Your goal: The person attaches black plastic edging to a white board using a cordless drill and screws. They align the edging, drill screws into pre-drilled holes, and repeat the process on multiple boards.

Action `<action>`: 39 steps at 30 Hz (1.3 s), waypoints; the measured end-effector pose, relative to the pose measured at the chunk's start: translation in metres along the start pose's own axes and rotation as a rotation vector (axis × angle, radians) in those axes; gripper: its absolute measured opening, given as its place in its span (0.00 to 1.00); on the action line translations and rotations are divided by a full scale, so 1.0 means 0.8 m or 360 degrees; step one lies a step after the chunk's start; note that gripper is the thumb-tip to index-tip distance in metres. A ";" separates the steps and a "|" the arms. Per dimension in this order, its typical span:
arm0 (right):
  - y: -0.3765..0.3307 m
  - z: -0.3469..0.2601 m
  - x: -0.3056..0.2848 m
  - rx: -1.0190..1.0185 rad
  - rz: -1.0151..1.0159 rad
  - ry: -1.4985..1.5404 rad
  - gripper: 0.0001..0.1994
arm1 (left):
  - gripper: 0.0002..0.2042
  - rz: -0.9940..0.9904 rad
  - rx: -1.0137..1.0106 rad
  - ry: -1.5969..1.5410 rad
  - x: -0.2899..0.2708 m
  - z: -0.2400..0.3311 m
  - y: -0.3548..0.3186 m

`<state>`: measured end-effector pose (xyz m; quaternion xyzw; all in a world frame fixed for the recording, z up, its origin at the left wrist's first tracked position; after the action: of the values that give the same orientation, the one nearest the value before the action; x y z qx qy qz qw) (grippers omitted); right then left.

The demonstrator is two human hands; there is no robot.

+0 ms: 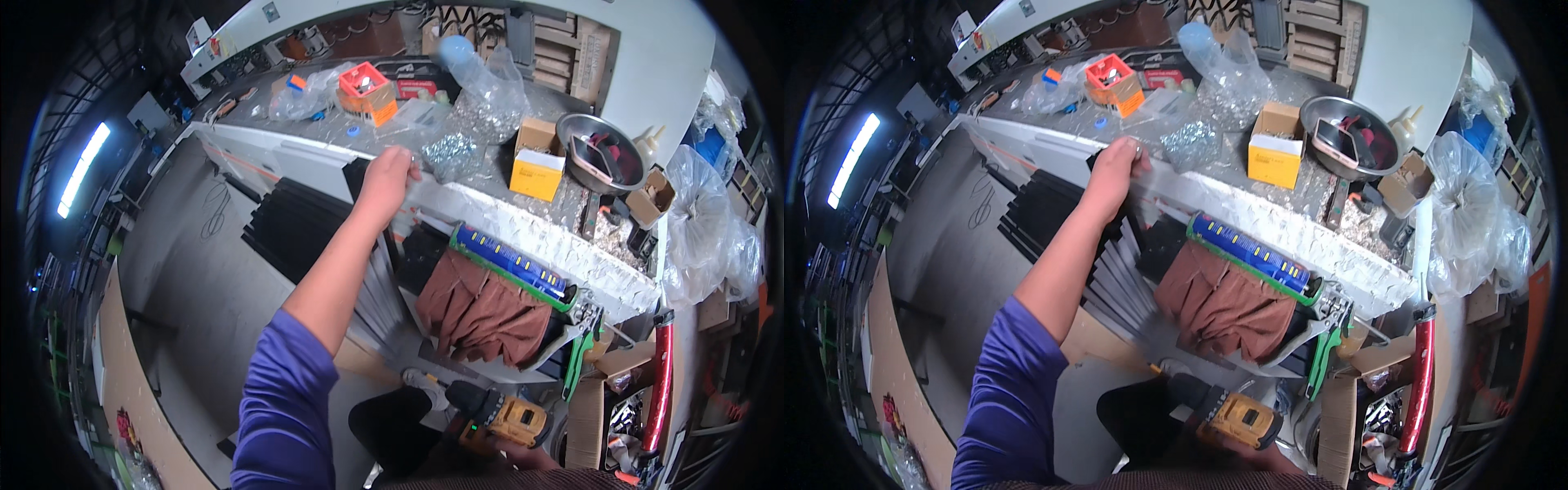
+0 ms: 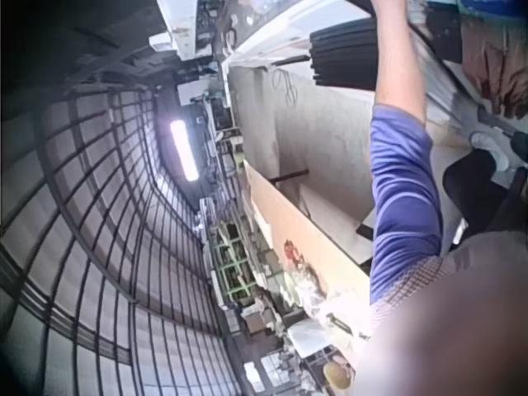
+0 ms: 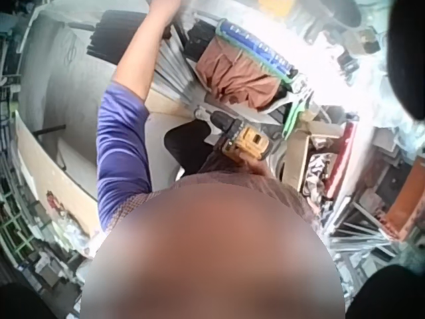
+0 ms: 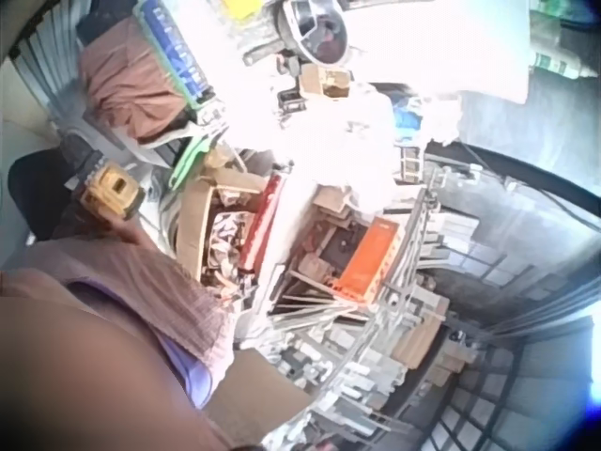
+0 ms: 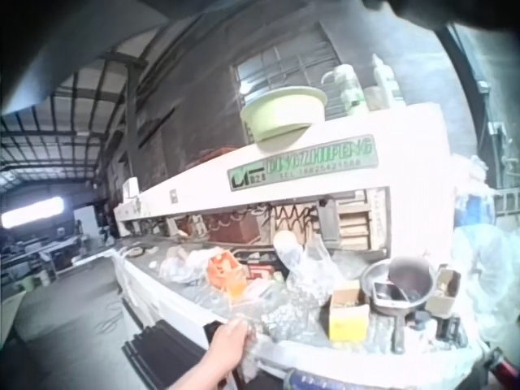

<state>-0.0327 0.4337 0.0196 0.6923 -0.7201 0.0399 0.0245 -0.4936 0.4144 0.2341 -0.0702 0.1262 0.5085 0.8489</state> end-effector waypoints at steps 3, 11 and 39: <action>0.008 -0.016 -0.004 -0.0251 0.0031 0.0001 0.24 | 0.15 -0.0471 -0.0365 -0.0524 0.008 -0.040 -0.105; 0.044 -0.059 0.038 -0.0549 -0.0123 -0.0091 0.27 | 0.10 -0.0265 -0.0679 -0.1270 -0.030 -0.097 -0.346; 0.031 -0.090 0.154 -0.0676 -0.0411 -0.0245 0.21 | 0.09 0.0455 -0.0641 -0.1430 -0.116 -0.127 -0.509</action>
<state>-0.0640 0.3190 0.1017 0.7588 -0.6178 -0.1684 0.1194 -0.1910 0.1184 0.1591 0.0110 -0.3433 0.6136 0.7110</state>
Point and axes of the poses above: each hand's wrist, its own y-axis towards the middle knuckle, its own x-axis out of the palm, z = x × y, the point moved 10 cm from there along y, towards the middle knuckle, and after that the axes turned 14 degrees about -x, right-handed, at the moved point
